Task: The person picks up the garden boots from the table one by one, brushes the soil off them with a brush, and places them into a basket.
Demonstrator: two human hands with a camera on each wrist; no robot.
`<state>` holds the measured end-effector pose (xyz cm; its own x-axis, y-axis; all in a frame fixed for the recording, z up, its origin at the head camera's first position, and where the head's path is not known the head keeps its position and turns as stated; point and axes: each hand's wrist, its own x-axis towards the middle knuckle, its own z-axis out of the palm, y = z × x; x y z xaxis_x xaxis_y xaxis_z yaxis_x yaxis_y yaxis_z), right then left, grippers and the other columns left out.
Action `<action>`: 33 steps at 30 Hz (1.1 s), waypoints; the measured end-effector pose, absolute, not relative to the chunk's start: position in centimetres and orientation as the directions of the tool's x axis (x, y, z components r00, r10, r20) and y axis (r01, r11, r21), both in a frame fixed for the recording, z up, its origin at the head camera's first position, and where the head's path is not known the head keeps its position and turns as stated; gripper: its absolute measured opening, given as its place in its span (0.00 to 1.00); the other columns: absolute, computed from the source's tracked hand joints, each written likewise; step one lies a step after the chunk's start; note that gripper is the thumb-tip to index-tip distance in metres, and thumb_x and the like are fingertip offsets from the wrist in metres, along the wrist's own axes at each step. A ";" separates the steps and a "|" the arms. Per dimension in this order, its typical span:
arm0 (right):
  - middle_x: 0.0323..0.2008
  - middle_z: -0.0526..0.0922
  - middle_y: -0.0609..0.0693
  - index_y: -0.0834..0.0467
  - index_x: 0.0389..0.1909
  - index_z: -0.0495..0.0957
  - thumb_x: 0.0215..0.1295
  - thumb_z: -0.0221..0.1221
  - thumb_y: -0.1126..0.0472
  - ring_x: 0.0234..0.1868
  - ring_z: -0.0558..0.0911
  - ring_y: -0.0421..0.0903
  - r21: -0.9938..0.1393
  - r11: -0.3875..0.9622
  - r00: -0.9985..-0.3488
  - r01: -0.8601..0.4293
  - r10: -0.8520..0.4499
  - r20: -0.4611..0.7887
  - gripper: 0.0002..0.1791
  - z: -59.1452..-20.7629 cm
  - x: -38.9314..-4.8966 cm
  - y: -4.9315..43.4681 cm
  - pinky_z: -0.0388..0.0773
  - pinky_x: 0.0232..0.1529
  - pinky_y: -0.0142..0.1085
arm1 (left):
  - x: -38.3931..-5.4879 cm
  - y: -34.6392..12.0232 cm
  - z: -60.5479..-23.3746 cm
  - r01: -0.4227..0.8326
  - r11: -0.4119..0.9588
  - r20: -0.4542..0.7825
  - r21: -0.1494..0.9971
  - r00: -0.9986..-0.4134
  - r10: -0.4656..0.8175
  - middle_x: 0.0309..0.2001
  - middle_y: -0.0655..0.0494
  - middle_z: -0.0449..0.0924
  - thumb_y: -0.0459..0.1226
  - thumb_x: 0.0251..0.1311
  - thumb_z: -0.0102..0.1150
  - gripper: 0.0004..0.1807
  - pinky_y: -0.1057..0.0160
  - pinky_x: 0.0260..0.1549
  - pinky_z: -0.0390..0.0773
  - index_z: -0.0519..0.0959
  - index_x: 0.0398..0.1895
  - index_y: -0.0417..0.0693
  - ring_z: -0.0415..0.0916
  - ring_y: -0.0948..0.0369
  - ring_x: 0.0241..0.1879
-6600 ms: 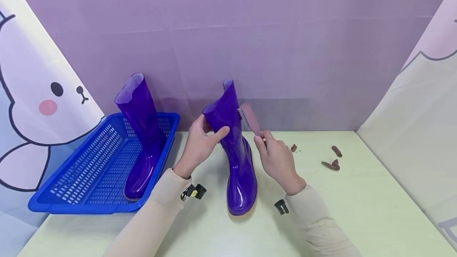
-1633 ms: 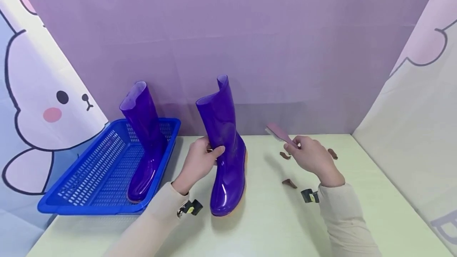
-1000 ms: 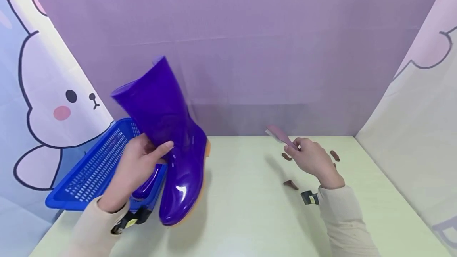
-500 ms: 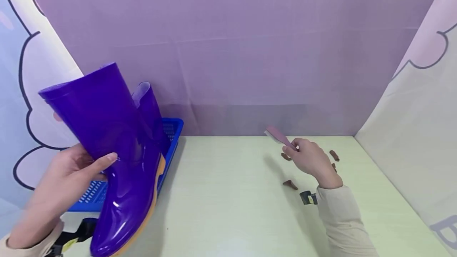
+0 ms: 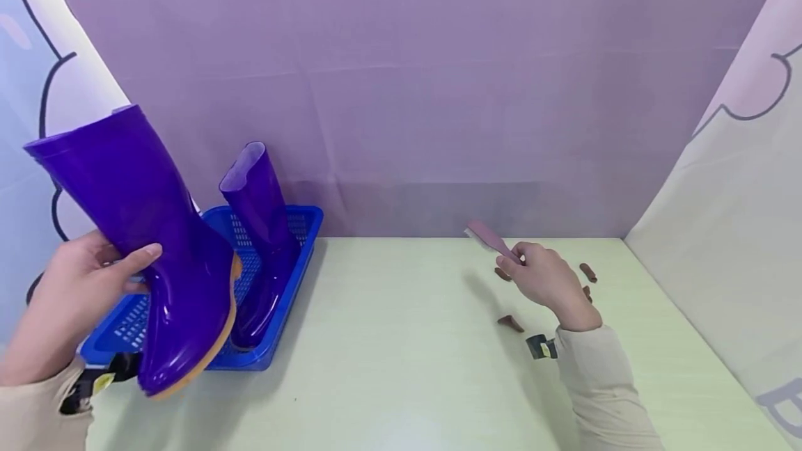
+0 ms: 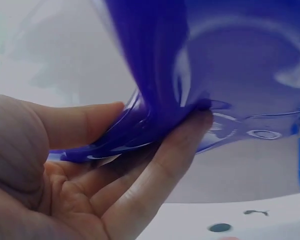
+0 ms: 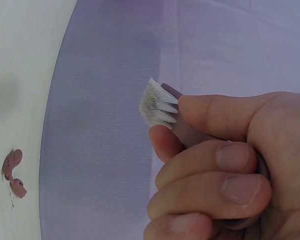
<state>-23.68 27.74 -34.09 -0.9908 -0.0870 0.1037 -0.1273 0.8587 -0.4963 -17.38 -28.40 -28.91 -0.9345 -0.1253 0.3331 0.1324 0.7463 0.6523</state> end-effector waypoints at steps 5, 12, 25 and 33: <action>0.17 0.62 0.42 0.56 0.38 0.78 0.76 0.52 0.43 0.18 0.62 0.42 -0.512 0.851 -0.992 -0.119 -0.084 0.092 0.20 -34.3 -23.7 27.6 0.56 0.17 0.32 | -20.2 -29.9 -29.4 0.091 0.720 0.281 0.688 -0.948 -0.149 0.60 0.23 0.75 0.49 0.77 0.49 0.34 0.52 0.36 0.89 0.64 0.73 0.31 0.84 0.34 0.47; 0.17 0.61 0.42 0.56 0.39 0.78 0.77 0.51 0.44 0.18 0.61 0.41 -0.513 0.850 -0.993 -0.119 -0.088 0.084 0.19 -34.3 -23.7 27.6 0.55 0.17 0.32 | -24.1 -31.4 -30.3 0.049 0.744 0.241 0.666 -0.959 -0.152 0.60 0.21 0.74 0.47 0.78 0.48 0.34 0.45 0.40 0.88 0.64 0.71 0.26 0.81 0.30 0.51; 0.16 0.61 0.42 0.57 0.40 0.78 0.77 0.52 0.45 0.18 0.61 0.41 -0.517 0.848 -0.993 -0.116 -0.093 0.069 0.19 -34.4 -23.7 27.6 0.55 0.18 0.31 | -28.8 -32.5 -33.4 0.064 0.855 0.277 0.515 -0.956 -0.095 0.48 0.22 0.81 0.40 0.73 0.56 0.25 0.52 0.29 0.83 0.73 0.59 0.22 0.84 0.42 0.34; 0.17 0.61 0.43 0.56 0.39 0.78 0.77 0.50 0.44 0.19 0.61 0.42 -0.503 0.856 -0.992 -0.120 -0.090 0.084 0.19 -34.3 -23.6 27.8 0.55 0.18 0.32 | -28.8 -32.0 -34.4 0.020 0.840 0.182 0.543 -0.979 -0.095 0.55 0.20 0.77 0.39 0.74 0.54 0.28 0.38 0.44 0.83 0.68 0.64 0.21 0.81 0.31 0.47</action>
<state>-23.62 27.84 -34.30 -0.9924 -0.0901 0.0841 -0.1203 0.8557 -0.5033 -28.80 -32.01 -34.38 -0.9787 -0.0946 0.1819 0.0197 0.8397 0.5427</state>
